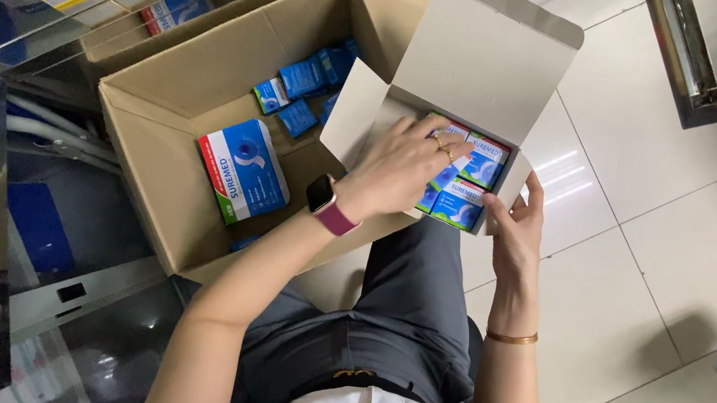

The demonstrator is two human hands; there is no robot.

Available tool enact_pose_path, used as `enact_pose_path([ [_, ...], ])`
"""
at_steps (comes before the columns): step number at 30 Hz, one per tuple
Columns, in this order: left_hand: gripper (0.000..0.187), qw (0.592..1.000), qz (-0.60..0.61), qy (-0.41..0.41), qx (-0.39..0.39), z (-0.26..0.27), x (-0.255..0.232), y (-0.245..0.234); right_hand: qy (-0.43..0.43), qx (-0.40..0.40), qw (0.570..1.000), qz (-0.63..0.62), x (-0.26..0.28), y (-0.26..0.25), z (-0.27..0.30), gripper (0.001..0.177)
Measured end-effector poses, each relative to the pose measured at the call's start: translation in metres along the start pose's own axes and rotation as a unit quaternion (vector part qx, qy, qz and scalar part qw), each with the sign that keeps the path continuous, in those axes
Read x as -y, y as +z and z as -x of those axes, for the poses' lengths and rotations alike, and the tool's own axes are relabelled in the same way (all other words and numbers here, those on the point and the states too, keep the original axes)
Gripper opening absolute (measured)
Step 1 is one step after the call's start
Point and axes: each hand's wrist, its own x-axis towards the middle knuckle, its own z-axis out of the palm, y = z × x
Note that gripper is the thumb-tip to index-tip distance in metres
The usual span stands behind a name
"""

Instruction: The person sits and packs small blue boxes labeled 'SUREMED' from a large cardboard box into smaller white boxes. They arrange the small boxes neatly inside the white boxes, close the flaps, and place the filled white boxes onto a glass shelf.

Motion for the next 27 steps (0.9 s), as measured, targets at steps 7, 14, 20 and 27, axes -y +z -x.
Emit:
enact_pose_path([
  [7, 0.046, 0.994, -0.088, 0.003, -0.058, -0.003, 0.013, -0.052, 0.014, -0.003, 1.000, 0.018, 0.005, 0.004, 0.002, 0.089],
  [14, 0.036, 0.987, -0.157, -0.007, -0.027, -0.002, 0.019, -0.048, 0.009, -0.016, 0.999, 0.041, 0.004, 0.004, 0.001, 0.093],
  [20, 0.026, 0.986, -0.164, -0.024, -0.036, 0.001, 0.035, -0.024, 0.015, -0.017, 0.998, 0.054, 0.005, 0.004, 0.001, 0.095],
  [27, 0.045, 0.978, -0.181, -0.026, -0.102, 0.003, 0.026, -0.049, 0.006, -0.009, 0.999, 0.036, 0.004, 0.004, -0.002, 0.092],
])
